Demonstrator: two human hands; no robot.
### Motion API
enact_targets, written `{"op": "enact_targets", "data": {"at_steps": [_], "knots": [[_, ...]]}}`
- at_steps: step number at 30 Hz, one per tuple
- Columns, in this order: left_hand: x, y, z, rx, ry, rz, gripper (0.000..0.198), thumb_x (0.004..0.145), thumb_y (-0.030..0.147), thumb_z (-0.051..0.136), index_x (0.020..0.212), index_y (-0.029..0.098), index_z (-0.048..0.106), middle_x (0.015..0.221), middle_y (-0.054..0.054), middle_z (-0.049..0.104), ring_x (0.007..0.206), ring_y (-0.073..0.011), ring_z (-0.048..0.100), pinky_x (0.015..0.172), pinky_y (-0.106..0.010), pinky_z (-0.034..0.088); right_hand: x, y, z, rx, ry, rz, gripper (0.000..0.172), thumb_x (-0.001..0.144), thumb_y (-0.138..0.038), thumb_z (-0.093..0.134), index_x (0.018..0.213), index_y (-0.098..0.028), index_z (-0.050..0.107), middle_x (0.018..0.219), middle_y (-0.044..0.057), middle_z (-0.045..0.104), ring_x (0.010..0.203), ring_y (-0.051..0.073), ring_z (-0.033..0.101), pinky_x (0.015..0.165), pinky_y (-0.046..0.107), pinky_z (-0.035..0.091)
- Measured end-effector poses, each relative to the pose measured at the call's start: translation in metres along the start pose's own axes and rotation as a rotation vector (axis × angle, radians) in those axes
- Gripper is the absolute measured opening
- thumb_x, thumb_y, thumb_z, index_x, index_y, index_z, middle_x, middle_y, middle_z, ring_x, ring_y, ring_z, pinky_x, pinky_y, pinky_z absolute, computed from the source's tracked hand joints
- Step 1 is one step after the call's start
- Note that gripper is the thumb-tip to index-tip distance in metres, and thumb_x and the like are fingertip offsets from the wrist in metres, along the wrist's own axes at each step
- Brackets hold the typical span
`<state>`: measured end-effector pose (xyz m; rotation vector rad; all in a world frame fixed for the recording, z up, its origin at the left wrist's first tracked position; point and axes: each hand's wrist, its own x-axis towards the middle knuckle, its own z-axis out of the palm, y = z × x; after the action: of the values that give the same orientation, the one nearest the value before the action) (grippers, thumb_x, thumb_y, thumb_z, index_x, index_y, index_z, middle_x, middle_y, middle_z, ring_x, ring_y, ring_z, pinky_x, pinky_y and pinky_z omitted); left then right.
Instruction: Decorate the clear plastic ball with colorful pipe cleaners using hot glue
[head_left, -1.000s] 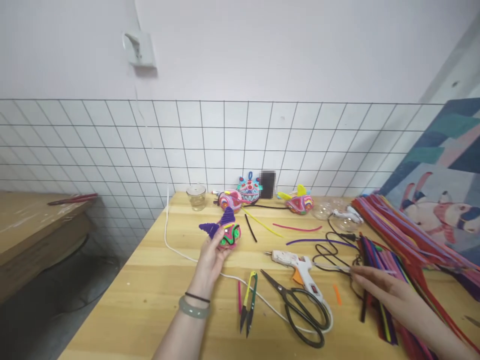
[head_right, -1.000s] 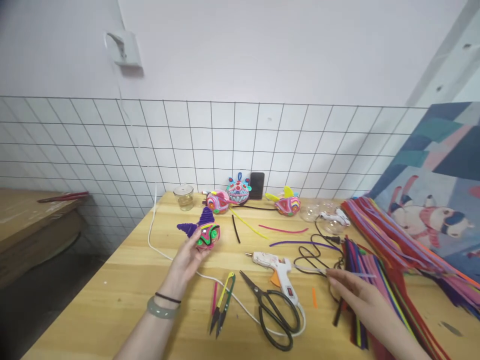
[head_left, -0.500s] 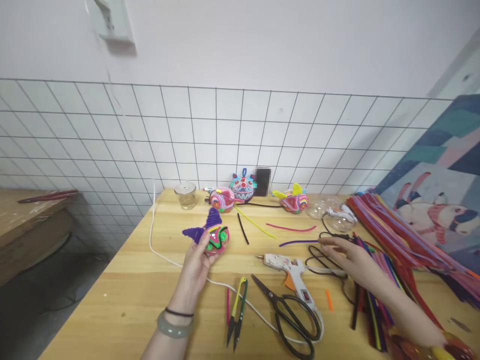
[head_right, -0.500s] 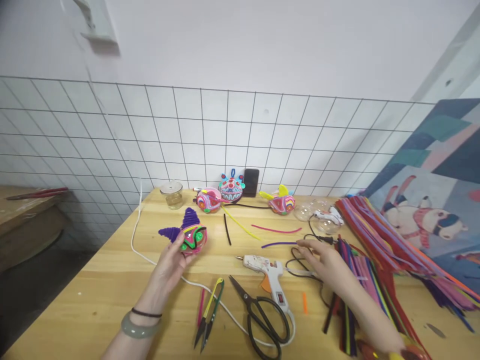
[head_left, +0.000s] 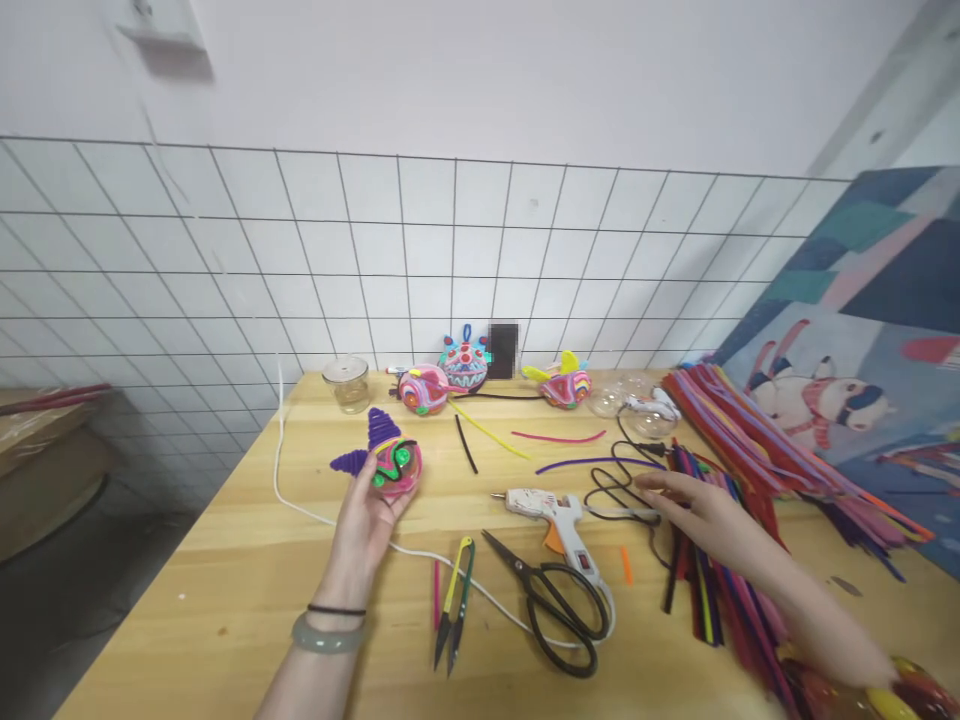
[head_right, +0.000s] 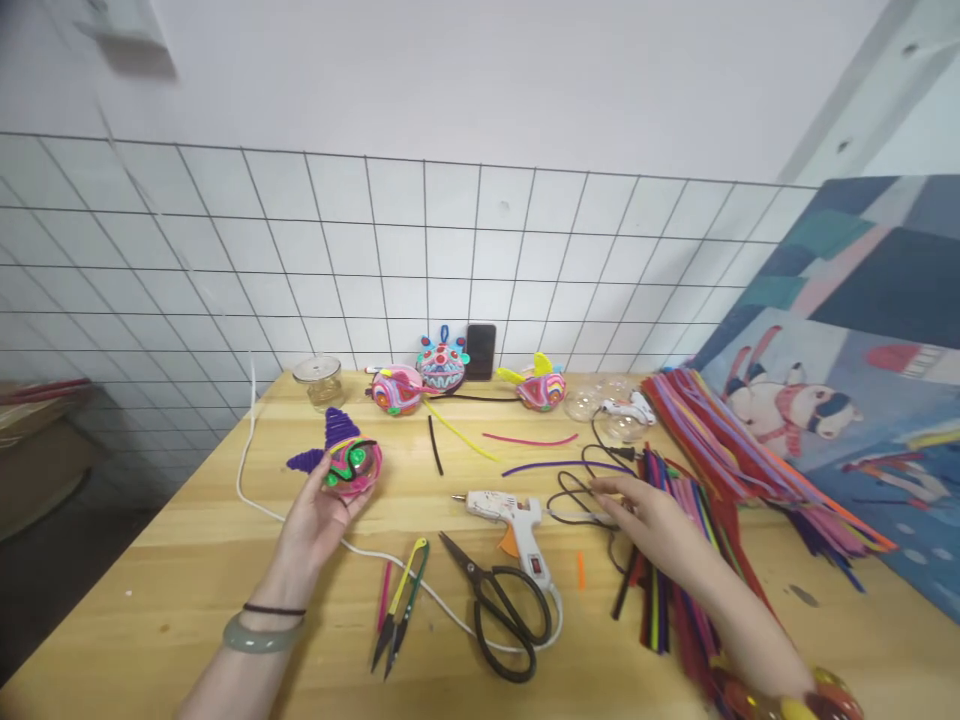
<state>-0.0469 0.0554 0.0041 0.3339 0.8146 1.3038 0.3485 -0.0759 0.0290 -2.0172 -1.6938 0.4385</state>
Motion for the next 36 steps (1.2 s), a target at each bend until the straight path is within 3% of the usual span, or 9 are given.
{"op": "enact_targets", "data": {"at_steps": [4, 8, 13, 17, 20, 23, 27, 30, 36], "knots": [[0.001, 0.001, 0.001, 0.019, 0.014, 0.021, 0.012, 0.088, 0.019, 0.053, 0.093, 0.016, 0.064, 0.085, -0.007, 0.073, 0.076, -0.0198, 0.071, 0.069, -0.035, 0.059, -0.011, -0.004, 0.003, -0.085, -0.106, 0.046, 0.025, 0.082, -0.038, 0.051, 0.08, -0.022, 0.07, 0.085, 0.005, 0.075, 0.081, 0.025, 0.068, 0.073, 0.033, 0.05], [0.0, -0.001, 0.002, 0.054, 0.017, 0.052, 0.011, 0.087, 0.018, 0.054, 0.091, 0.015, 0.064, 0.082, -0.007, 0.073, 0.072, -0.0183, 0.071, 0.067, -0.033, 0.059, -0.024, -0.01, 0.03, -0.176, -0.171, 0.121, 0.024, 0.077, -0.032, 0.053, 0.057, -0.022, 0.061, 0.058, 0.003, 0.067, 0.056, 0.021, 0.063, 0.052, 0.028, 0.039], [-0.007, -0.004, 0.005, 0.13, -0.03, 0.065, 0.019, 0.082, 0.023, 0.063, 0.099, 0.015, 0.064, 0.084, -0.007, 0.074, 0.072, -0.0171, 0.071, 0.067, -0.029, 0.058, -0.032, -0.013, 0.064, -0.229, -0.186, 0.199, 0.024, 0.07, -0.027, 0.055, 0.048, -0.022, 0.051, 0.05, 0.004, 0.062, 0.048, 0.02, 0.06, 0.044, 0.026, 0.029], [-0.014, -0.007, 0.007, 0.127, -0.118, 0.044, 0.031, 0.074, 0.023, 0.072, 0.103, 0.019, 0.063, 0.093, -0.007, 0.074, 0.081, -0.0208, 0.071, 0.071, -0.034, 0.057, -0.023, -0.012, 0.06, -0.21, -0.152, 0.168, 0.022, 0.069, -0.031, 0.053, 0.049, -0.024, 0.049, 0.05, 0.006, 0.063, 0.047, 0.023, 0.06, 0.044, 0.028, 0.034], [-0.018, -0.011, 0.009, 0.174, -0.164, 0.044, 0.044, 0.065, 0.021, 0.08, 0.104, 0.019, 0.061, 0.098, -0.008, 0.073, 0.085, -0.0227, 0.07, 0.074, -0.035, 0.056, -0.009, -0.028, 0.044, -0.153, -0.123, 0.072, 0.024, 0.074, -0.041, 0.049, 0.057, -0.025, 0.052, 0.057, 0.005, 0.067, 0.056, 0.023, 0.062, 0.054, 0.03, 0.044], [-0.023, -0.016, 0.011, 0.215, -0.177, 0.06, 0.054, 0.055, 0.021, 0.085, 0.104, 0.019, 0.062, 0.098, -0.009, 0.073, 0.086, -0.0237, 0.07, 0.077, -0.034, 0.054, 0.001, -0.07, 0.033, -0.046, -0.081, -0.068, 0.029, 0.081, -0.048, 0.046, 0.068, -0.025, 0.059, 0.066, 0.005, 0.07, 0.062, 0.021, 0.063, 0.058, 0.03, 0.048], [-0.032, -0.019, 0.015, 0.262, -0.267, 0.083, 0.058, 0.052, 0.02, 0.087, 0.105, 0.018, 0.064, 0.097, -0.011, 0.074, 0.091, -0.025, 0.069, 0.083, -0.033, 0.051, 0.008, -0.145, 0.035, 0.002, -0.024, -0.399, 0.022, 0.087, -0.032, 0.047, 0.078, -0.023, 0.064, 0.073, 0.004, 0.07, 0.064, 0.019, 0.063, 0.06, 0.029, 0.049], [-0.036, -0.018, 0.017, 0.33, -0.366, 0.079, 0.053, 0.057, 0.023, 0.085, 0.106, 0.016, 0.063, 0.1, -0.012, 0.073, 0.091, -0.0248, 0.068, 0.081, -0.032, 0.051, 0.015, -0.184, 0.044, 0.002, -0.051, -0.624, 0.02, 0.091, -0.025, 0.045, 0.087, -0.022, 0.064, 0.082, 0.005, 0.071, 0.072, 0.017, 0.066, 0.065, 0.027, 0.052], [-0.039, -0.016, 0.017, 0.371, -0.415, -0.012, 0.045, 0.064, 0.027, 0.081, 0.104, 0.018, 0.063, 0.101, -0.011, 0.072, 0.091, -0.0238, 0.066, 0.079, -0.033, 0.052, 0.031, -0.199, 0.061, -0.065, -0.07, -0.854, 0.024, 0.094, -0.018, 0.044, 0.108, -0.018, 0.063, 0.094, 0.01, 0.071, 0.083, 0.019, 0.066, 0.073, 0.029, 0.053]]}}
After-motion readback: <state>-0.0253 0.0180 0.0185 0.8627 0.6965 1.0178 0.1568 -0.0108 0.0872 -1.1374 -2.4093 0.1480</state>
